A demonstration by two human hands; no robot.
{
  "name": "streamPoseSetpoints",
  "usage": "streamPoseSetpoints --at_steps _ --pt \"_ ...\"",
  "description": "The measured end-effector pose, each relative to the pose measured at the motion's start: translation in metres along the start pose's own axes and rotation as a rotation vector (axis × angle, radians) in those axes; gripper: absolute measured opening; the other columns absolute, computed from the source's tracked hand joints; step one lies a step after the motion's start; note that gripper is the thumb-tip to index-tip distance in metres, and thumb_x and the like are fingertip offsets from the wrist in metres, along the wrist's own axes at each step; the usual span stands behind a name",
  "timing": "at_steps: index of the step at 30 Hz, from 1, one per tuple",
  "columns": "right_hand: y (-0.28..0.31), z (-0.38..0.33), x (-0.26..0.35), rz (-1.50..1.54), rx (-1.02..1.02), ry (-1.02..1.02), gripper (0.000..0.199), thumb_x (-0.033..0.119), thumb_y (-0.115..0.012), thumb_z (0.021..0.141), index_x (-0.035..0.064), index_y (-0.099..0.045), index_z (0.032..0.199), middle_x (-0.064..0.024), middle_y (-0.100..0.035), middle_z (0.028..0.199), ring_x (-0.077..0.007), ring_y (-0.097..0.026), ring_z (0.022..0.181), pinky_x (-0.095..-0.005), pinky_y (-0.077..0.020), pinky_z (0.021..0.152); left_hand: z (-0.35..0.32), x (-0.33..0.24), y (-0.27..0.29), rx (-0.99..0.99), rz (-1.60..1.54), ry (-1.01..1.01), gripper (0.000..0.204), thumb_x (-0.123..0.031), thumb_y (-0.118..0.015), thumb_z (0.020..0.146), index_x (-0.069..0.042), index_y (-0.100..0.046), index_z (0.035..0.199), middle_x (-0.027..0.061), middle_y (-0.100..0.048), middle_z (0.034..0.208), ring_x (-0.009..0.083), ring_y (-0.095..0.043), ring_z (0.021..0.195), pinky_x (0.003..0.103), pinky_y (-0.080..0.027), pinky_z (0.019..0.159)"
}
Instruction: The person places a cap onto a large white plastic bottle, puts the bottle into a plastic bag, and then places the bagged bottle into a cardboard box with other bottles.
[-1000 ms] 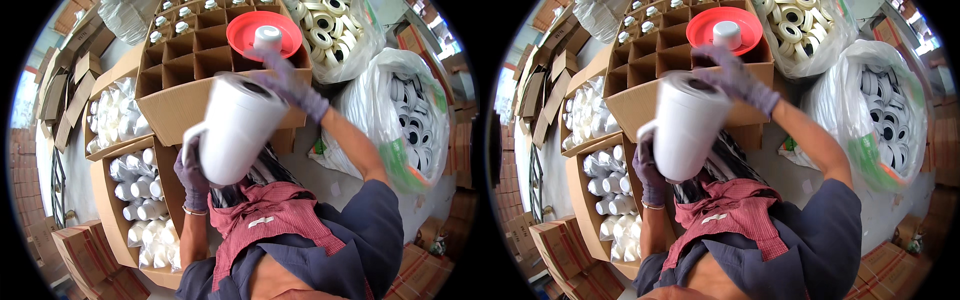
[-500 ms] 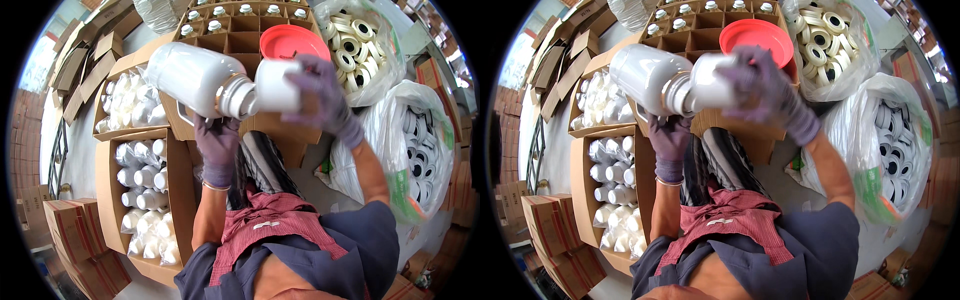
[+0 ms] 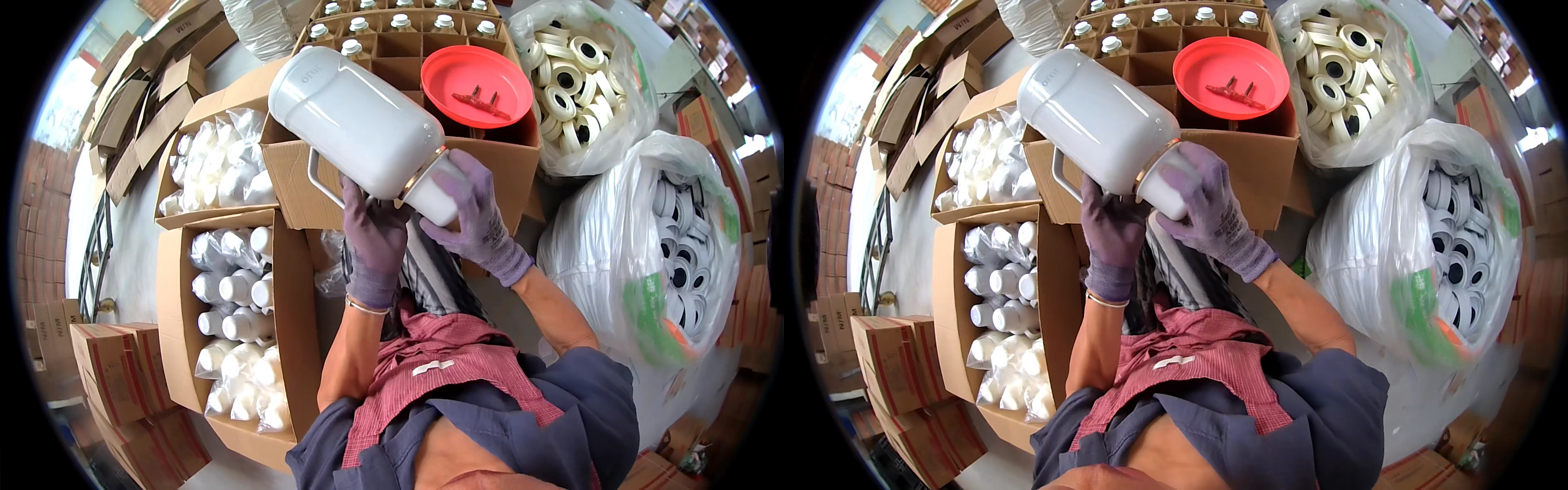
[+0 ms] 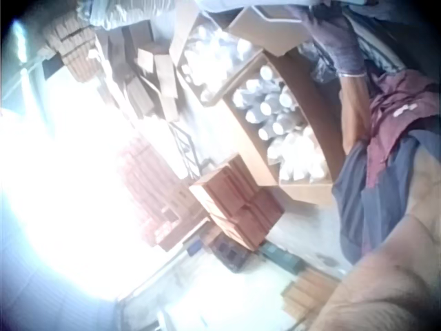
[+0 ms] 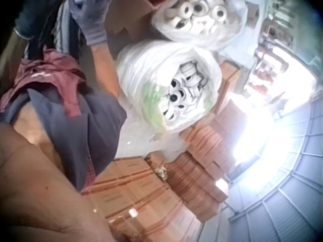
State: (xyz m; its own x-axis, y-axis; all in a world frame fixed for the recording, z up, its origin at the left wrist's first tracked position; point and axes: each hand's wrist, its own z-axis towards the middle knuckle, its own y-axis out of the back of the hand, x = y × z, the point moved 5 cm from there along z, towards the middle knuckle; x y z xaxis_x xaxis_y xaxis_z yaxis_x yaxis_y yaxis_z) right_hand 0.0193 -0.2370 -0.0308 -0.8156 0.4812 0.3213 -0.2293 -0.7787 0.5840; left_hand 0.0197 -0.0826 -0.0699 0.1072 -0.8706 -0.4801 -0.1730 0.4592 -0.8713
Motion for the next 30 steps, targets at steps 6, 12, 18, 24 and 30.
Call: streamPoseSetpoints --at_steps 6,12,18,24,30 --pt "-0.006 -0.007 -0.026 0.841 0.117 -0.601 0.074 0.049 -0.062 0.086 0.0062 -0.032 0.139 -0.0183 -0.05 0.128 -0.03 -0.057 0.112 -0.0427 -0.0492 0.093 -0.007 0.002 -0.004 -0.019 0.067 -0.026 0.041 -0.04 -0.041 0.1 -0.023 -0.041 0.138 0.0027 -0.052 0.124 0.0201 -0.057 0.105 0.038 -0.052 0.078" --pt "-0.012 -0.017 -0.048 0.74 -0.08 -0.752 0.083 0.063 -0.047 0.091 0.0026 -0.026 0.143 -0.0156 -0.057 0.121 -0.0266 -0.066 0.095 -0.0351 -0.0586 0.077 0.001 0.003 0.004 -0.023 0.012 -0.008 0.037 -0.036 -0.042 0.1 -0.018 -0.047 0.133 0.0048 -0.056 0.112 0.018 -0.058 0.099 0.036 -0.051 0.076" --pt "-0.028 -0.021 -0.012 1.323 0.001 -0.949 0.075 0.055 -0.053 0.092 0.0001 -0.032 0.139 -0.0162 -0.06 0.115 -0.0239 -0.068 0.086 -0.0327 -0.0575 0.073 -0.001 0.003 0.01 0.024 0.012 -0.084 0.042 -0.036 -0.039 0.102 -0.015 -0.043 0.138 0.0087 -0.054 0.128 0.0246 -0.055 0.116 0.044 -0.047 0.095" --pt "-0.025 0.016 -0.081 0.724 0.542 -0.747 0.048 0.041 -0.061 0.091 0.0009 -0.059 0.116 -0.0075 -0.066 0.096 -0.0145 -0.067 0.083 -0.0281 -0.0541 0.072 -0.004 -0.078 0.077 -0.026 0.4 -0.169 0.046 -0.036 -0.036 0.102 -0.006 -0.043 0.138 0.0101 -0.052 0.133 0.0263 -0.052 0.121 0.045 -0.044 0.101" --pt "-0.008 0.078 -0.24 -0.48 0.588 -0.459 0.035 0.031 -0.065 0.082 0.0038 -0.062 0.104 -0.0195 -0.065 0.1 -0.0343 -0.063 0.096 -0.0426 -0.0491 0.085 -0.046 -0.107 0.121 -0.285 0.69 -0.019 0.045 -0.033 -0.037 0.104 0.002 -0.061 0.117 0.0085 -0.067 0.105 0.0145 -0.065 0.091 0.031 -0.053 0.078"
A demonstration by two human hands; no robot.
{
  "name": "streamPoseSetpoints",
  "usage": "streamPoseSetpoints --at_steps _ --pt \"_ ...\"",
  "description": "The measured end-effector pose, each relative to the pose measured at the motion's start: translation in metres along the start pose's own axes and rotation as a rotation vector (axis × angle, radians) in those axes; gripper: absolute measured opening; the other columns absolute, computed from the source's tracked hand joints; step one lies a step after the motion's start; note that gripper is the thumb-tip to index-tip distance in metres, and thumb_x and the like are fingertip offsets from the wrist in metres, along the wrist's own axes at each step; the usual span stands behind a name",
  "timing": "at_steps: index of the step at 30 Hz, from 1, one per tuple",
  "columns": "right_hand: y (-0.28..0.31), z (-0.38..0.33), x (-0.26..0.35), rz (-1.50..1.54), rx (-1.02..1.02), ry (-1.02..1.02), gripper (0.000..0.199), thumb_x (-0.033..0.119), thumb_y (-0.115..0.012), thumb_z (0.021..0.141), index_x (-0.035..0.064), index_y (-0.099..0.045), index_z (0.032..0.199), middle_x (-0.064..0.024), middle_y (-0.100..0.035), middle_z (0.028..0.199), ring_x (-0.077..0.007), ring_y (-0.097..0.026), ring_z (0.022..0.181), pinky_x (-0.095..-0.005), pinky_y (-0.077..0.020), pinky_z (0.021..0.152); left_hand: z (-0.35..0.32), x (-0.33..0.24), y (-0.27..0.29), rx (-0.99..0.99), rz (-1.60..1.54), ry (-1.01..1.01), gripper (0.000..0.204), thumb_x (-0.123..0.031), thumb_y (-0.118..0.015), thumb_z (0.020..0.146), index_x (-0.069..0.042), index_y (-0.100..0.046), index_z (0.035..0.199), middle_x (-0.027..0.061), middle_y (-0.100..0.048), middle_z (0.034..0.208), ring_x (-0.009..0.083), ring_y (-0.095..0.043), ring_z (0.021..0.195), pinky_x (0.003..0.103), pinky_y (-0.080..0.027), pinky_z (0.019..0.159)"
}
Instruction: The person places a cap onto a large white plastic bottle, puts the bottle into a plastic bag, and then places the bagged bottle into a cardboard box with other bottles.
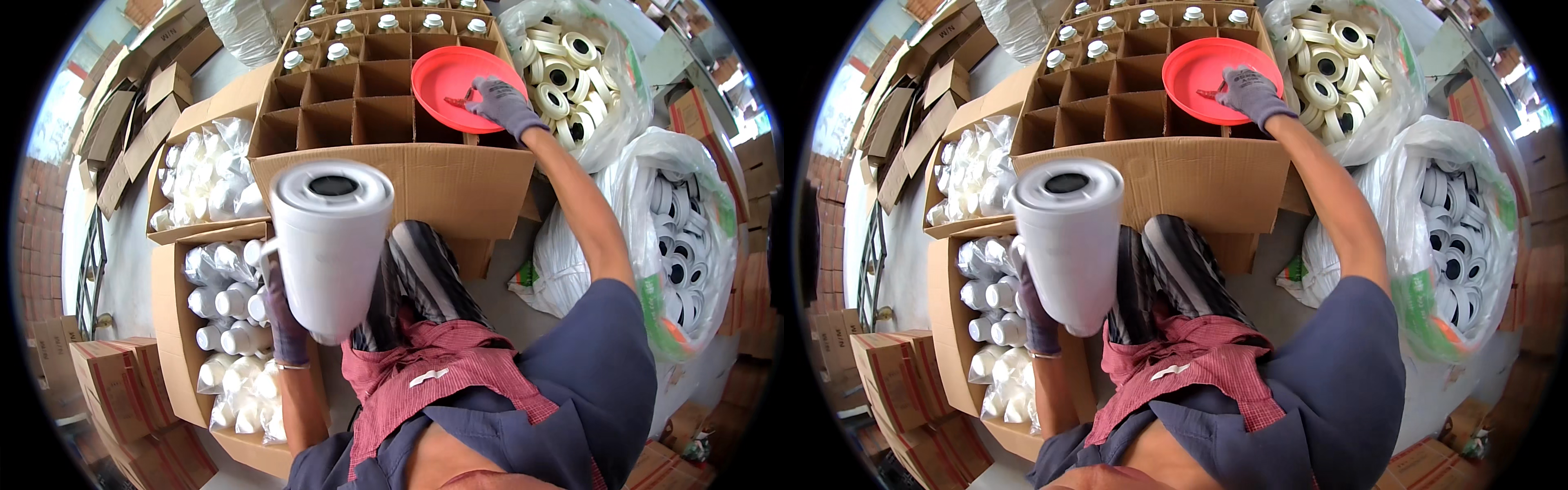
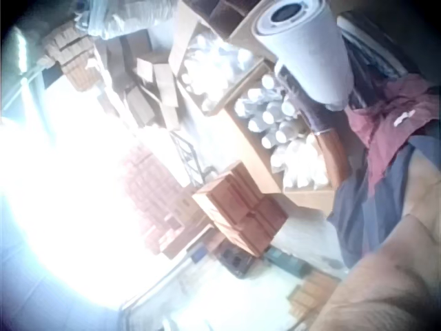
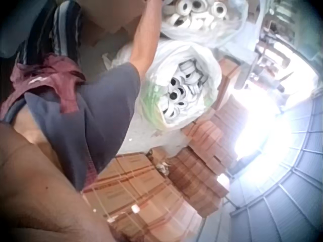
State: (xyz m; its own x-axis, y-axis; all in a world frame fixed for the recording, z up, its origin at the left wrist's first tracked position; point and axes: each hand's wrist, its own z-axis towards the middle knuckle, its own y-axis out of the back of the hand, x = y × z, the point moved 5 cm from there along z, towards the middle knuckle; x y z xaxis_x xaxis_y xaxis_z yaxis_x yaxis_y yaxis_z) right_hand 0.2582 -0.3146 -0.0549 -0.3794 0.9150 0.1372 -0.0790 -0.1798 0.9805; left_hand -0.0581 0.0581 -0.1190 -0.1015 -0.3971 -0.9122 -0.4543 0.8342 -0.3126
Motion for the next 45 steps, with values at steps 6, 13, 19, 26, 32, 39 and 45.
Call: streamPoseSetpoints --at_steps 6,13,19,26,32,39,45 --pt "-0.038 0.033 -0.016 0.049 0.089 0.064 0.036 0.027 -0.06 0.078 0.0046 -0.062 0.107 -0.0181 -0.066 0.091 -0.0353 -0.066 0.09 -0.044 -0.0524 0.08 -0.008 0.033 0.038 -0.052 0.283 -0.032 0.046 -0.037 -0.044 0.102 0.002 -0.069 0.101 0.0044 -0.069 0.083 0.0096 -0.062 0.07 0.027 -0.049 0.063" --pt "0.035 -0.059 0.107 1.252 0.357 0.054 0.017 0.018 -0.058 0.092 0.0059 -0.061 0.104 -0.009 -0.062 0.103 -0.0202 -0.06 0.1 -0.0351 -0.0494 0.094 0.015 0.028 0.035 0.215 0.775 -0.344 0.029 -0.022 -0.054 0.093 0.001 -0.066 0.106 0.012 -0.071 0.088 0.0225 -0.069 0.077 0.034 -0.053 0.067" --pt "0.061 -0.128 0.207 0.281 0.0 1.291 0.031 0.009 -0.07 0.071 0.013 -0.06 0.1 -0.0049 -0.058 0.114 -0.0242 -0.054 0.112 -0.0502 -0.0357 0.108 0.032 0.04 0.028 0.468 0.799 -0.489 0.031 -0.016 -0.064 0.083 -0.001 -0.064 0.11 0.0147 -0.071 0.093 0.0277 -0.07 0.083 0.036 -0.055 0.069" --pt "0.059 -0.14 0.216 0.416 0.201 1.212 0.02 0.017 -0.069 0.077 0.0124 -0.058 0.093 -0.0058 -0.06 0.099 -0.027 -0.059 0.096 -0.042 -0.0474 0.087 0.023 0.032 0.019 0.312 0.526 -0.031 0.032 -0.026 -0.051 0.095 0.001 -0.069 0.097 0.009 -0.07 0.087 0.013 -0.064 0.076 0.028 -0.051 0.068" --pt "0.023 -0.152 0.195 0.718 0.16 0.499 0.021 0.02 -0.066 0.085 0.0047 -0.054 0.093 -0.0154 -0.057 0.077 -0.0363 -0.057 0.068 -0.0391 -0.0452 0.062 -0.005 0.018 0.021 0.077 0.445 -0.173 0.027 -0.017 -0.049 0.096 0.003 -0.067 0.093 0.0058 -0.068 0.082 0.0124 -0.061 0.073 0.029 -0.05 0.067" --pt "-0.081 -0.189 0.151 1.471 0.764 -0.44 0.036 0.038 -0.055 0.095 0.0022 -0.055 0.093 -0.0039 -0.054 0.069 -0.0129 -0.051 0.058 -0.0324 -0.0447 0.053 -0.022 -0.031 0.003 -0.033 0.785 -0.842 0.018 -0.01 -0.057 0.087 0.0 -0.068 0.097 0.0116 -0.072 0.089 0.0199 -0.069 0.079 0.031 -0.053 0.072" --pt "-0.022 -0.195 0.149 1.209 0.655 -0.103 0.026 0.03 -0.053 0.096 0.0044 -0.052 0.096 -0.0014 -0.055 0.074 -0.0087 -0.053 0.058 -0.0275 -0.0434 0.051 0.019 -0.059 0.0 0.038 0.908 -0.71 0.018 -0.017 -0.062 0.092 -0.002 -0.071 0.098 0.0125 -0.072 0.09 0.0195 -0.068 0.083 0.03 -0.053 0.075"
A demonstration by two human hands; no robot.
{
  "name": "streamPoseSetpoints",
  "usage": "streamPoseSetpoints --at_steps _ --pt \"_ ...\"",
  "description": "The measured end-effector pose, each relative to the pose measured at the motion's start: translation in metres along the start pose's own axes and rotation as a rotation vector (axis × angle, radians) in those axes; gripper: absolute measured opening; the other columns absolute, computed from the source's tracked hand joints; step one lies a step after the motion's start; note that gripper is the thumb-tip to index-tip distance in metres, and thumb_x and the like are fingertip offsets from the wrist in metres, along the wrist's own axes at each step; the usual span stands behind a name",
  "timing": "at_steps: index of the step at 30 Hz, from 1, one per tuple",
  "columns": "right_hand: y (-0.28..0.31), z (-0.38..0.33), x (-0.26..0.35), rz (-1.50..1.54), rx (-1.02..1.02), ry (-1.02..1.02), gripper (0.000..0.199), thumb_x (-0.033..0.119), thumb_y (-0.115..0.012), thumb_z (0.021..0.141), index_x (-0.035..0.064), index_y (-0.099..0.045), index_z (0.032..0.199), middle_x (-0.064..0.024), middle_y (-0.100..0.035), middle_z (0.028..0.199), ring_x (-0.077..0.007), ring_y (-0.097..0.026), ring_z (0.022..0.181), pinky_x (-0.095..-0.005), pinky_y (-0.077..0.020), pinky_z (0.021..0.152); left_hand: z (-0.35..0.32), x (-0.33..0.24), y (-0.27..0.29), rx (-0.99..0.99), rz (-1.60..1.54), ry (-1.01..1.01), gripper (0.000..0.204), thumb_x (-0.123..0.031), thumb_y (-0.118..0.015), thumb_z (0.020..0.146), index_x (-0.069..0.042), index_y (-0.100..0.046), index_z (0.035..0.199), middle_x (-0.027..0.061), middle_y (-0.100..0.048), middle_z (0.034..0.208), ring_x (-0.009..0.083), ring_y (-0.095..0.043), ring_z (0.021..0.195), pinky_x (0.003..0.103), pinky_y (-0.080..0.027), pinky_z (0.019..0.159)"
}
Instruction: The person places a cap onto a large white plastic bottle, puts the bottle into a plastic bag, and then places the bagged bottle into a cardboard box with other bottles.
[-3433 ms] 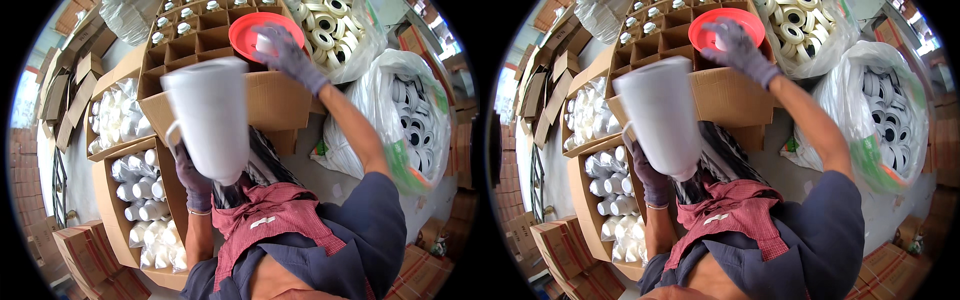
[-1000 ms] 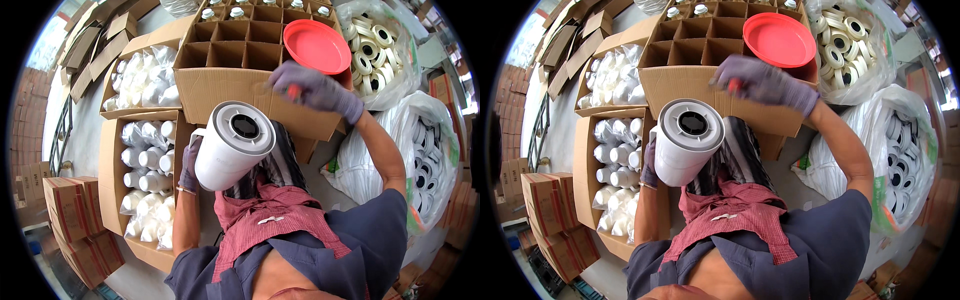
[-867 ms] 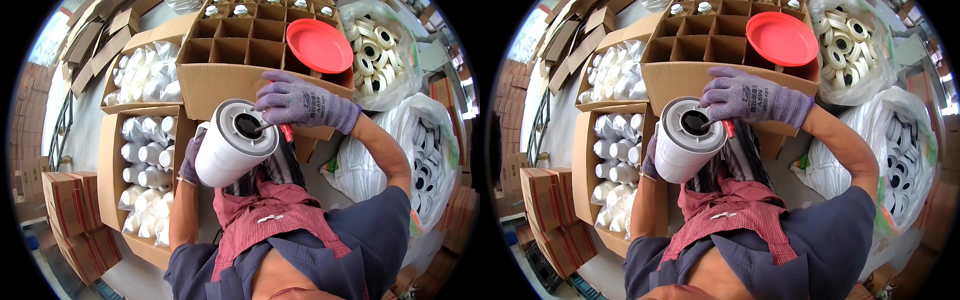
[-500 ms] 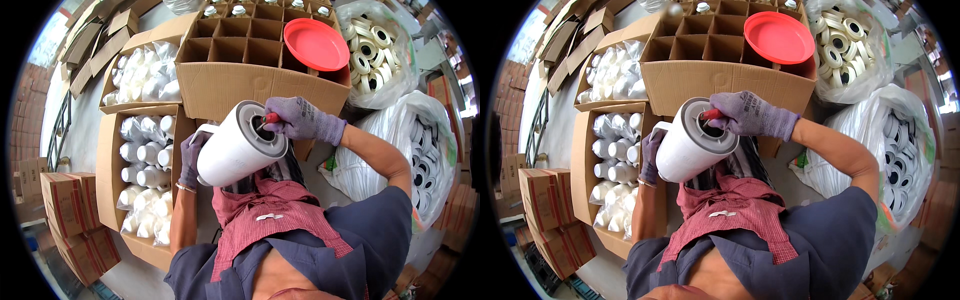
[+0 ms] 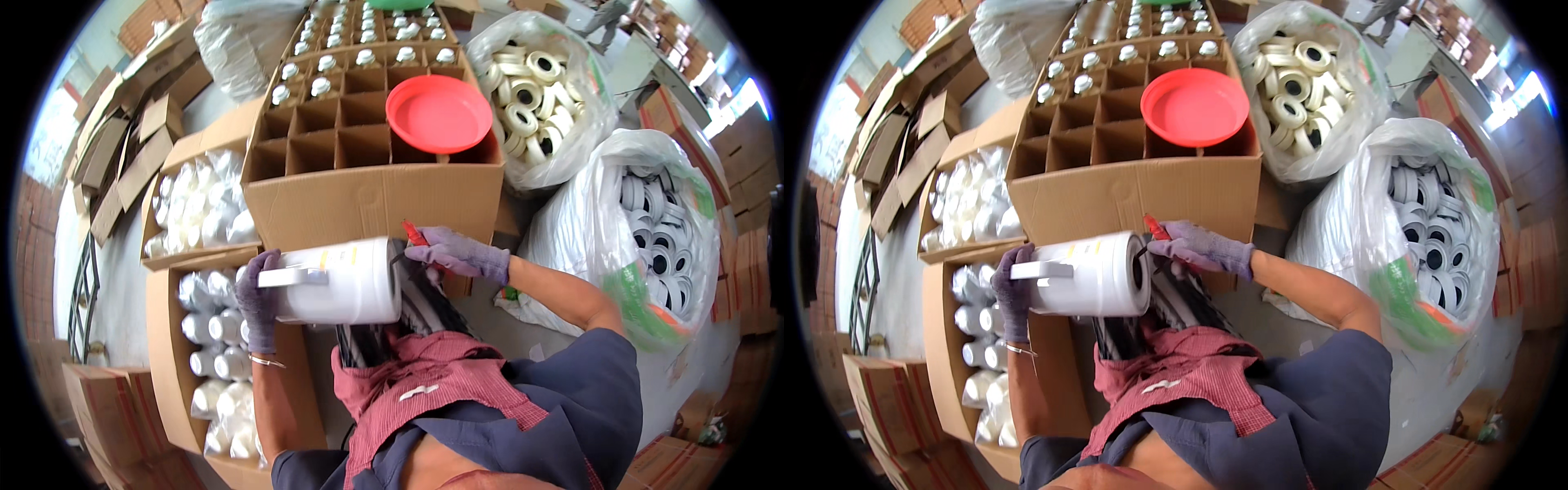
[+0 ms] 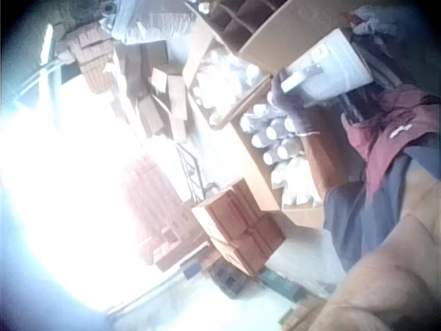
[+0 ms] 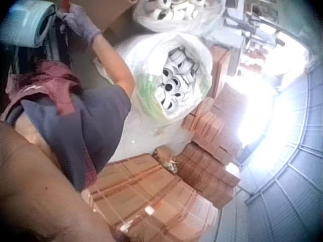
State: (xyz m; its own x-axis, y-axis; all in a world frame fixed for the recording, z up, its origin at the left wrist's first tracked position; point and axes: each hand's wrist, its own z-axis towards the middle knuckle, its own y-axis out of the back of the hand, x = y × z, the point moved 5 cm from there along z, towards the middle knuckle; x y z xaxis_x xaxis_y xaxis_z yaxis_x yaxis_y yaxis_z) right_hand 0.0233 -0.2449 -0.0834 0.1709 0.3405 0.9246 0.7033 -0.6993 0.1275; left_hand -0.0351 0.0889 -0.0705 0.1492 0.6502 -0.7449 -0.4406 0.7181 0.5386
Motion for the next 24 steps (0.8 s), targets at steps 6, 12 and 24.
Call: streamPoseSetpoints --at_steps 6,12,24 --pt "0.127 0.035 0.067 -0.751 -0.674 0.478 0.025 0.024 -0.061 0.086 0.0018 -0.052 0.096 -0.0209 -0.06 0.089 -0.0402 -0.06 0.084 -0.0467 -0.0474 0.076 0.019 -0.093 -0.032 0.415 0.133 -0.807 0.02 -0.007 -0.068 0.069 -0.008 -0.065 0.089 0.0081 -0.068 0.095 0.0289 -0.065 0.1 0.045 -0.048 0.096" --pt "0.239 0.111 0.009 -1.169 -0.831 0.046 0.027 0.024 -0.058 0.086 0.0074 -0.057 0.107 -0.0178 -0.061 0.109 -0.0356 -0.061 0.103 -0.0496 -0.0482 0.085 -0.031 -0.14 -0.104 0.602 0.271 -1.001 0.037 -0.03 -0.072 0.074 -0.016 -0.064 0.107 0.0057 -0.059 0.125 0.028 -0.051 0.121 0.051 -0.034 0.107" --pt "-0.035 0.073 0.051 -0.61 0.197 0.635 0.054 0.042 -0.07 0.08 0.0088 -0.059 0.121 -0.0176 -0.061 0.118 -0.0335 -0.057 0.11 -0.0422 -0.0454 0.096 -0.098 -0.087 -0.097 0.188 -0.403 -0.052 0.092 -0.023 -0.076 0.077 0.001 -0.021 0.147 0.0228 -0.033 0.145 0.034 -0.038 0.133 0.041 -0.033 0.109"
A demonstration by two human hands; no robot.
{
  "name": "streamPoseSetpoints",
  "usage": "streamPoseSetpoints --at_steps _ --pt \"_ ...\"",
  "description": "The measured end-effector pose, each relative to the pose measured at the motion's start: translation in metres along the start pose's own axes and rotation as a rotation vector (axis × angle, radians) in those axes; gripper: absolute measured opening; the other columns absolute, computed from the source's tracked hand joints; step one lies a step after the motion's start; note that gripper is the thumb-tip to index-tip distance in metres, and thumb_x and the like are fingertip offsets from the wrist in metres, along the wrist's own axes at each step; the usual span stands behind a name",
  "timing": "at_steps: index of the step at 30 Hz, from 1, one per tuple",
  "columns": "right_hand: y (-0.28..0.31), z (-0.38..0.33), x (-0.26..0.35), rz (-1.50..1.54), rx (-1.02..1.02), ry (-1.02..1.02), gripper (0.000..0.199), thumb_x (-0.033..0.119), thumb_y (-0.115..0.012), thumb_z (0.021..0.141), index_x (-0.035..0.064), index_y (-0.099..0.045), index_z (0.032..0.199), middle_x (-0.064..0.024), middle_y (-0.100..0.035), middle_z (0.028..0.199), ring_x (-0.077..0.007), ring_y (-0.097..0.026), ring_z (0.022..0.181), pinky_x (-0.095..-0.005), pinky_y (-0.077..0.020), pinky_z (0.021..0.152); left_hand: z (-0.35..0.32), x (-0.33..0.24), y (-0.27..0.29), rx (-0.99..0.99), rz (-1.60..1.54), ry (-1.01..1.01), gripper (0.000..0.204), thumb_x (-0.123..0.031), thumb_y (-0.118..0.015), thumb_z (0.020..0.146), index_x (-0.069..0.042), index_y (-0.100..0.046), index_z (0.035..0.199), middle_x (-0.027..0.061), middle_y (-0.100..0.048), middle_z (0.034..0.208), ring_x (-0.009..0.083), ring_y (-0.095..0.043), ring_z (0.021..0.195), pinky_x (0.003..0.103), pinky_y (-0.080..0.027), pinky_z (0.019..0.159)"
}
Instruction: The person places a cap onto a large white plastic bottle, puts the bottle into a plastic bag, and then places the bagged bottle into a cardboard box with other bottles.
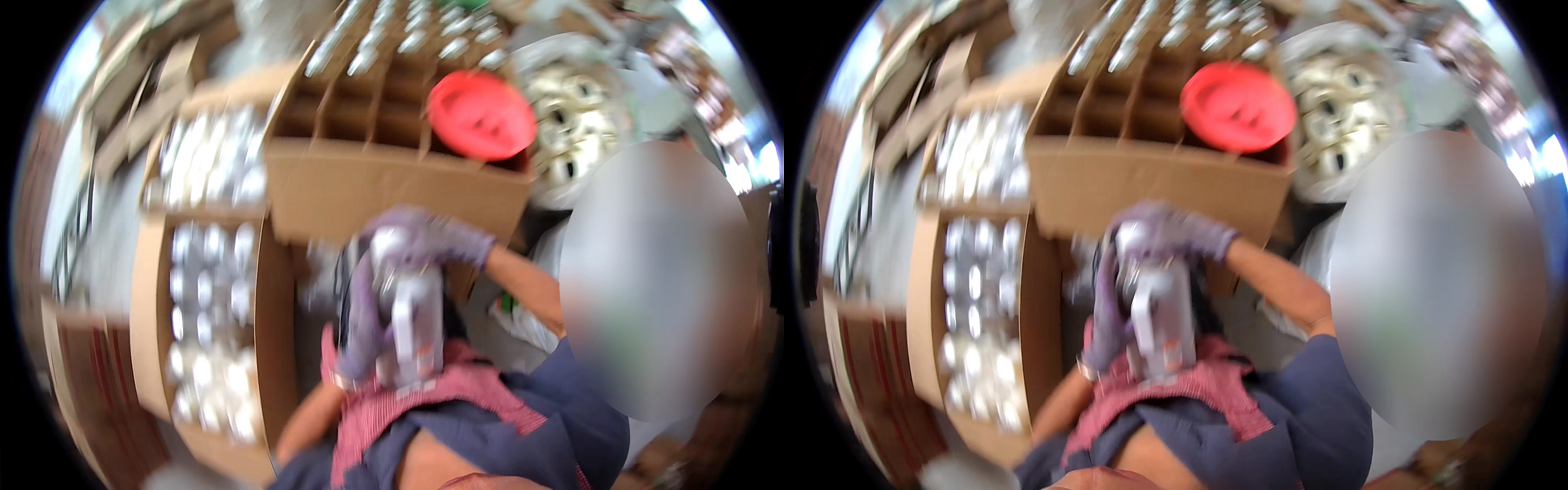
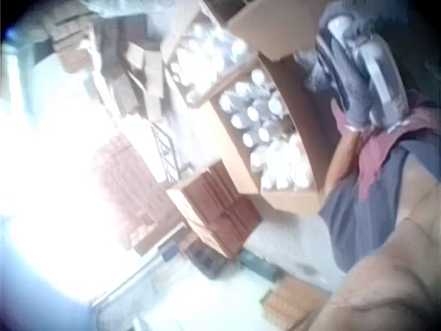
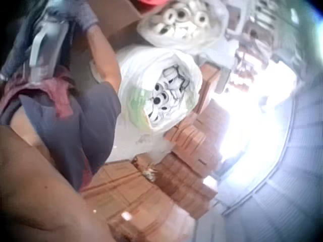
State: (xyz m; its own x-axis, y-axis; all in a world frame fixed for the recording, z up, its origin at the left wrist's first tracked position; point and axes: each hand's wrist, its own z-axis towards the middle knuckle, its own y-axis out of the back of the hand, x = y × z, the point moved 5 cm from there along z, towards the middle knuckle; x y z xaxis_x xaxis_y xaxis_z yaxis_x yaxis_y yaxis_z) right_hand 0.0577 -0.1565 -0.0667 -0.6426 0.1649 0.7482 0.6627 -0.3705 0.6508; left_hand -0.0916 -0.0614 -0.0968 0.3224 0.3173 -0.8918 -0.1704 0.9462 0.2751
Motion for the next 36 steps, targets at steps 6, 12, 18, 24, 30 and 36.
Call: streamPoseSetpoints --at_steps 6,12,18,24,30,36 --pt "-0.011 -0.014 0.018 -0.245 -0.082 -0.405 0.059 0.047 -0.067 0.081 0.0061 -0.058 0.123 -0.0197 -0.059 0.12 -0.0351 -0.056 0.11 -0.0408 -0.0455 0.095 -0.078 0.098 0.058 -0.222 0.14 0.296 0.053 -0.013 -0.062 0.088 0.002 -0.044 0.135 0.0222 -0.05 0.132 0.0365 -0.049 0.123 0.04 -0.037 0.106" --pt "-0.005 -0.011 -0.015 0.508 0.043 -0.422 0.06 0.039 -0.059 0.089 -0.0007 -0.049 0.133 -0.0126 -0.056 0.127 -0.0205 -0.052 0.119 -0.0316 -0.0372 0.104 -0.152 0.242 0.098 -0.474 0.43 0.768 0.056 -0.033 -0.058 0.092 0.007 -0.047 0.129 0.0305 -0.054 0.124 0.0427 -0.052 0.116 0.043 -0.042 0.099" --pt "0.004 0.017 -0.01 0.194 0.037 -0.44 0.043 0.03 -0.059 0.091 0.0018 -0.057 0.124 -0.011 -0.06 0.116 -0.0194 -0.056 0.111 -0.0317 -0.0424 0.098 -0.1 0.277 0.108 -0.541 0.394 0.662 0.055 -0.034 -0.06 0.091 0.008 -0.05 0.125 0.03 -0.059 0.115 0.0431 -0.056 0.109 0.044 -0.045 0.094" --pt "0.042 0.085 -0.031 -0.064 -0.204 -0.234 0.032 0.017 -0.063 0.088 0.0027 -0.059 0.117 -0.0135 -0.061 0.11 -0.0262 -0.061 0.101 -0.0332 -0.0474 0.091 0.041 0.209 0.173 -0.595 0.464 0.17 0.033 -0.013 -0.059 0.09 0.003 -0.056 0.118 0.0213 -0.061 0.114 0.0373 -0.057 0.107 0.041 -0.045 0.094" --pt "0.021 0.202 -0.061 -0.562 -0.173 0.203 0.044 0.025 -0.068 0.081 0.0071 -0.058 0.12 -0.0152 -0.054 0.126 -0.0352 -0.048 0.121 -0.0434 -0.0388 0.103 0.111 0.243 0.203 -0.535 0.484 0.151 0.032 -0.019 -0.061 0.087 -0.001 -0.061 0.114 0.0197 -0.062 0.112 0.0364 -0.059 0.101 0.042 -0.047 0.089" --pt "-0.009 0.281 -0.105 -0.624 -0.081 0.276 0.061 0.034 -0.07 0.078 0.0136 -0.046 0.13 -0.014 -0.042 0.136 -0.0349 -0.036 0.132 -0.0494 -0.027 0.111 0.172 0.308 0.273 -0.577 0.6 0.147 0.034 -0.022 -0.061 0.087 -0.003 -0.06 0.115 0.02 -0.06 0.117 0.0382 -0.058 0.106 0.042 -0.047 0.092"
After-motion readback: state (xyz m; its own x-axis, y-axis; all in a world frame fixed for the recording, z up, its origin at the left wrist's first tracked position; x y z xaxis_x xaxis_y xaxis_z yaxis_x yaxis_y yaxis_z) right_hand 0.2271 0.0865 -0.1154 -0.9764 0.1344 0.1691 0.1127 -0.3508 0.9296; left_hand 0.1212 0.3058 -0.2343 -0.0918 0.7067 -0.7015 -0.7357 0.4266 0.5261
